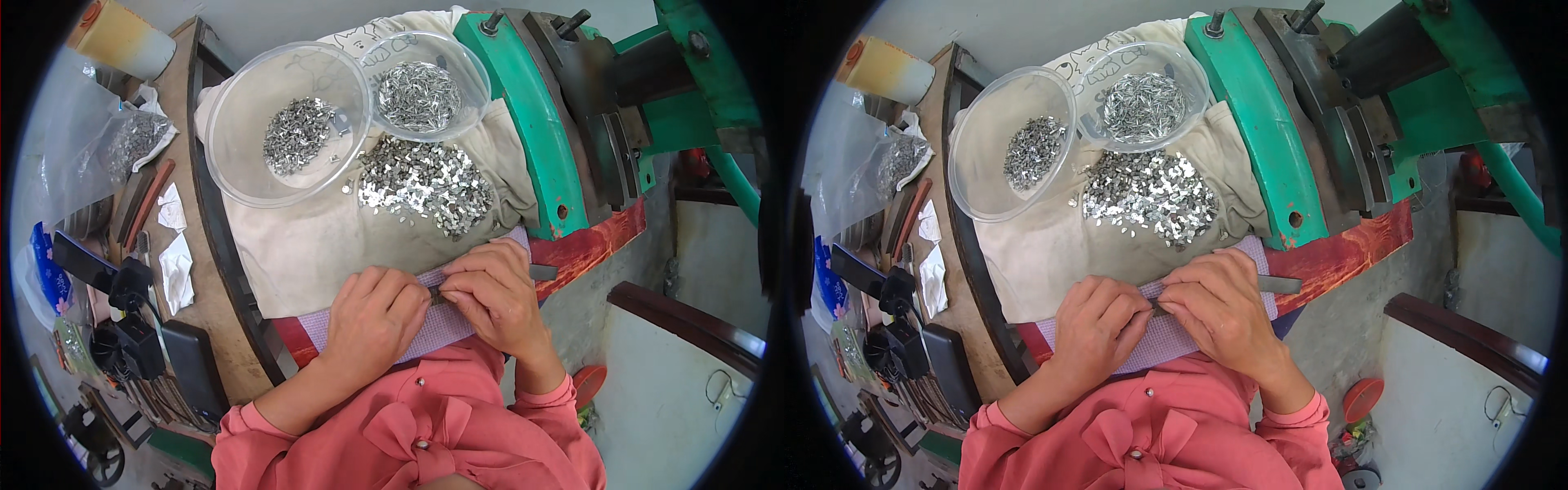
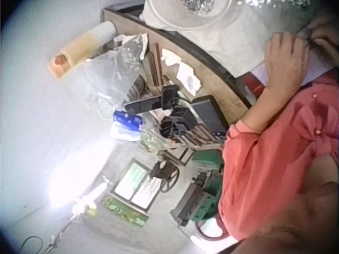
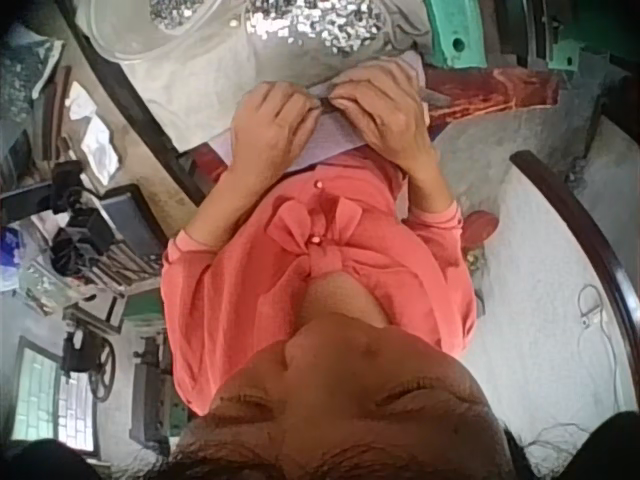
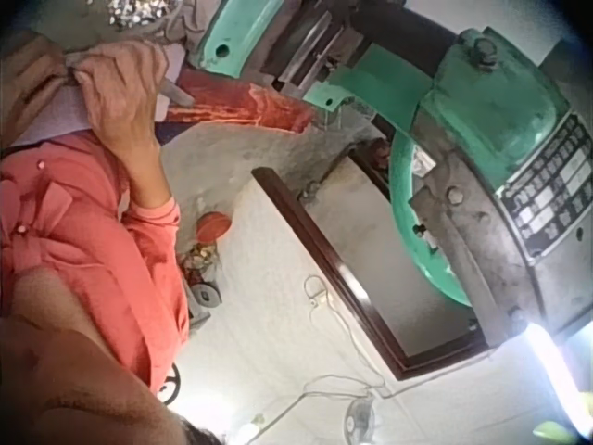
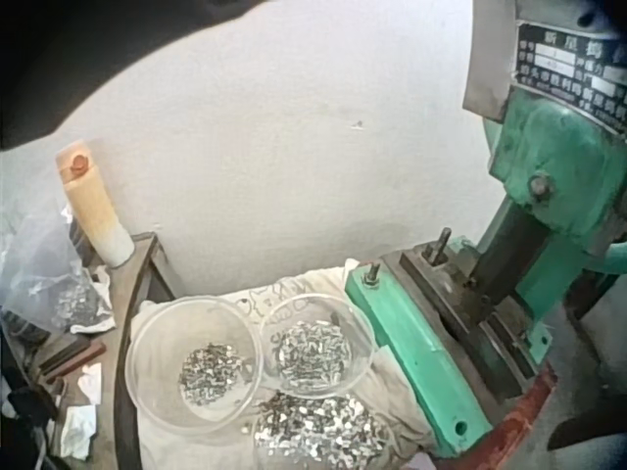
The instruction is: The person picks up small metal components from a pile and places them into slots on a metal strip. They then insert the strip into a green press machine and operate the lever to process the parts. The person repeats this cycle of loading and pressing throughout the video.
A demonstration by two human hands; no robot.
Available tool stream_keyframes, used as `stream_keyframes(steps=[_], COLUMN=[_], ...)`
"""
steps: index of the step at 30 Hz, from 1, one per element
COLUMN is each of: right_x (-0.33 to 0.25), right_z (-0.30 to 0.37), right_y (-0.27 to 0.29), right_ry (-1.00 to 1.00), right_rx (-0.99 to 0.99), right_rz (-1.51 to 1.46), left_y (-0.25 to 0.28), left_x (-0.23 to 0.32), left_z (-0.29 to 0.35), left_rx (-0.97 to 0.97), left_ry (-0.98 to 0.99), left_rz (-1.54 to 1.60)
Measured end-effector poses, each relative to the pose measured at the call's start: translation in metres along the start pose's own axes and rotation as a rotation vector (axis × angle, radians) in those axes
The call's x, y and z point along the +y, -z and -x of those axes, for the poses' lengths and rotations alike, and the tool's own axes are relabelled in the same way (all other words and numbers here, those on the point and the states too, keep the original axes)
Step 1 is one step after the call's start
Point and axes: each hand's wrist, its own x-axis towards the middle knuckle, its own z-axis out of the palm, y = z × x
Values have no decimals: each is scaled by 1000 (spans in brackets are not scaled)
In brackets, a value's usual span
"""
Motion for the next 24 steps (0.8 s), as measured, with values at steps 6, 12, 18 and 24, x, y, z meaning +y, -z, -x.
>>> stream_keyframes(steps=[6,12,18,24], right_x=[0,-5,-6,-5], right_z=[1,4,5,7], right_y=[-1,-6,-7,4], right_ry=[-5,-3,7,-22], right_rx=[17,-18,-9,5], right_rz=[-2,19,49,89], left_y=[-2,2,4,5], left_x=[0,1,-2,-2], left_z=[4,6,11,9], left_rx=[-4,-10,-5,-12], left_ry=[10,33,31,37], left_rz=[-28,22,26,39])
